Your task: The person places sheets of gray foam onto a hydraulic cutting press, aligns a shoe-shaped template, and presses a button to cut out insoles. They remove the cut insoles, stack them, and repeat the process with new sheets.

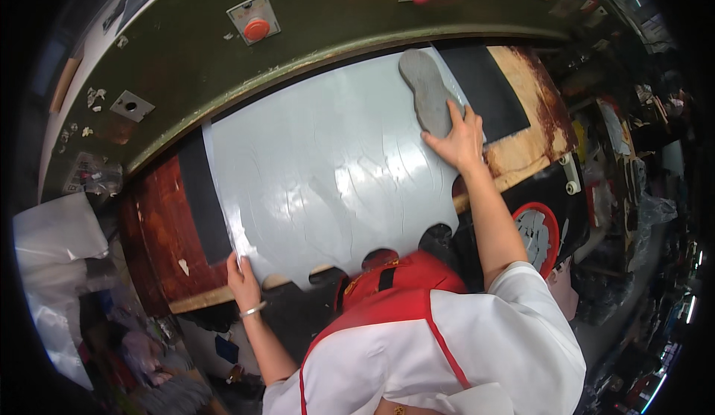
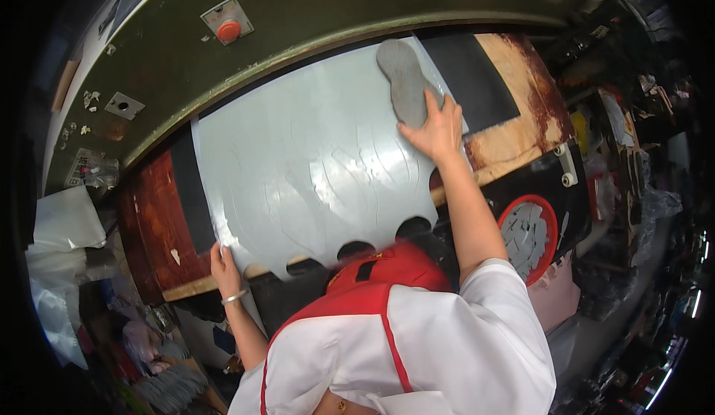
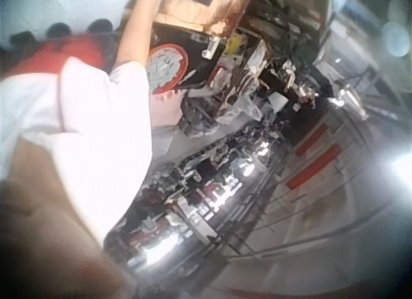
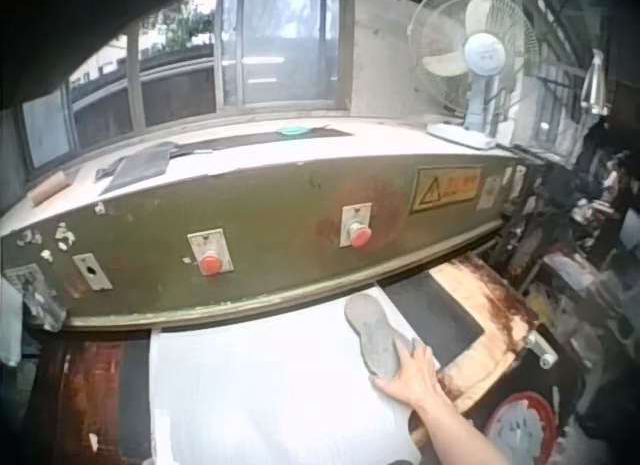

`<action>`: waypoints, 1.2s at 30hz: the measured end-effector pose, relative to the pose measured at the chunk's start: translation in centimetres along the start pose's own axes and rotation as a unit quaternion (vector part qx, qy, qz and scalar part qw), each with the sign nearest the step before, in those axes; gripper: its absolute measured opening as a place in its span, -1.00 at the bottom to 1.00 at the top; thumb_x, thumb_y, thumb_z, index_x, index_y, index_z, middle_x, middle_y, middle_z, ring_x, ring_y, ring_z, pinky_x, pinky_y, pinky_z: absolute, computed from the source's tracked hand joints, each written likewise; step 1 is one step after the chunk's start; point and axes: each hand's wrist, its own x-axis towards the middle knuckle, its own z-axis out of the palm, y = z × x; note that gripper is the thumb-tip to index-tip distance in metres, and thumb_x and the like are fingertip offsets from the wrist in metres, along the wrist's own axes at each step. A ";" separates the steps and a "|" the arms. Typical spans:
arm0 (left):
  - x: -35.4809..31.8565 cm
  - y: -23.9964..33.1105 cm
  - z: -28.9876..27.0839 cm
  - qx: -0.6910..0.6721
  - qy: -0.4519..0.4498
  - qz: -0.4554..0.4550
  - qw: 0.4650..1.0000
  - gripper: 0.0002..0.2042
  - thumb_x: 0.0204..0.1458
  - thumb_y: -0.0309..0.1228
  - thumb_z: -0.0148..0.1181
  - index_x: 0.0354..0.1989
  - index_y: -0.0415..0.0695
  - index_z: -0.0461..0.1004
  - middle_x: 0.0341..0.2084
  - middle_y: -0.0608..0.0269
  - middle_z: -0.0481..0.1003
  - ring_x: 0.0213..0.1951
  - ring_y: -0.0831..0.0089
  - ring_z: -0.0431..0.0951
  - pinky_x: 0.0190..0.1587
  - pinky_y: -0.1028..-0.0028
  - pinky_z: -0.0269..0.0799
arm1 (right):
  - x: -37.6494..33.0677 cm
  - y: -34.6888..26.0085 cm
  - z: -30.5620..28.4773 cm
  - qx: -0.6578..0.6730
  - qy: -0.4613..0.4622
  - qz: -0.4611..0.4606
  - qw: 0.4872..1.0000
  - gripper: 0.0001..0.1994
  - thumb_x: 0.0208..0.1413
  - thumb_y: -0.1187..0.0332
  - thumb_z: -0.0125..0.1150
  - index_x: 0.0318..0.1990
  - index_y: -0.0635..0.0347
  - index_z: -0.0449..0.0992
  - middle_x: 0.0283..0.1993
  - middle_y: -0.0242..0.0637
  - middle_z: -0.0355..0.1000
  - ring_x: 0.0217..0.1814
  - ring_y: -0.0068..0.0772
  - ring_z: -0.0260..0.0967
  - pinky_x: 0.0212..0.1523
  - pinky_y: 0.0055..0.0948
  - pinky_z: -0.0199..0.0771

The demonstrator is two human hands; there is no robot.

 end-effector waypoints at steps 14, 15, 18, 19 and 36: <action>0.9 12.2 6.8 0.012 0.011 0.159 0.987 -0.75 0.09 -0.51 0.13 -0.04 -0.21 0.46 -0.35 0.16 0.52 -0.31 0.37 0.50 -0.18 0.40 0.42 | -4.9 15.6 -6.9 0.078 0.018 0.065 0.995 -0.17 -0.35 0.29 0.51 0.23 0.06 0.31 0.03 0.10 0.37 0.09 -0.03 0.34 0.08 -0.15 0.38; 0.4 14.4 9.3 0.015 -0.050 0.195 0.979 -0.74 0.07 -0.52 0.16 -0.05 -0.21 0.47 -0.35 0.15 0.52 -0.31 0.37 0.51 -0.19 0.40 0.42 | -5.8 16.8 -6.8 0.061 0.021 0.071 0.995 -0.16 -0.36 0.27 0.50 0.23 0.03 0.32 0.06 0.13 0.33 0.12 0.02 0.28 0.12 -0.12 0.33; -2.6 20.8 17.2 0.017 -0.220 0.393 0.893 -0.64 -0.08 -0.52 0.24 -0.04 -0.20 0.45 -0.28 0.07 0.51 -0.20 0.12 0.47 -0.10 0.27 0.39 | -8.2 18.6 -6.5 -0.004 0.042 0.075 0.996 -0.22 -0.33 0.25 0.45 0.21 0.03 0.35 0.14 0.21 0.21 0.14 0.15 0.19 0.14 -0.07 0.27; -3.4 22.8 19.7 0.010 -0.267 0.448 0.853 -0.63 -0.11 -0.51 0.26 -0.05 -0.21 0.44 -0.24 0.05 0.50 -0.15 0.08 0.46 -0.04 0.24 0.36 | -9.0 18.3 -6.6 0.002 0.086 0.000 0.996 -0.25 -0.30 0.25 0.44 0.21 0.03 0.36 0.08 0.17 0.26 0.09 0.13 0.22 0.09 -0.09 0.31; -8.8 27.7 29.0 0.079 -0.388 0.524 0.754 -0.40 -0.15 -0.38 0.18 0.20 -0.03 0.32 0.29 0.05 0.17 0.38 0.07 0.02 0.36 -0.14 -0.29 | -11.3 15.8 -5.3 0.811 -0.275 0.123 0.502 -0.12 -0.02 0.61 0.19 0.45 0.10 -0.15 0.26 -0.13 0.24 0.08 -0.35 0.40 0.11 -0.38 0.38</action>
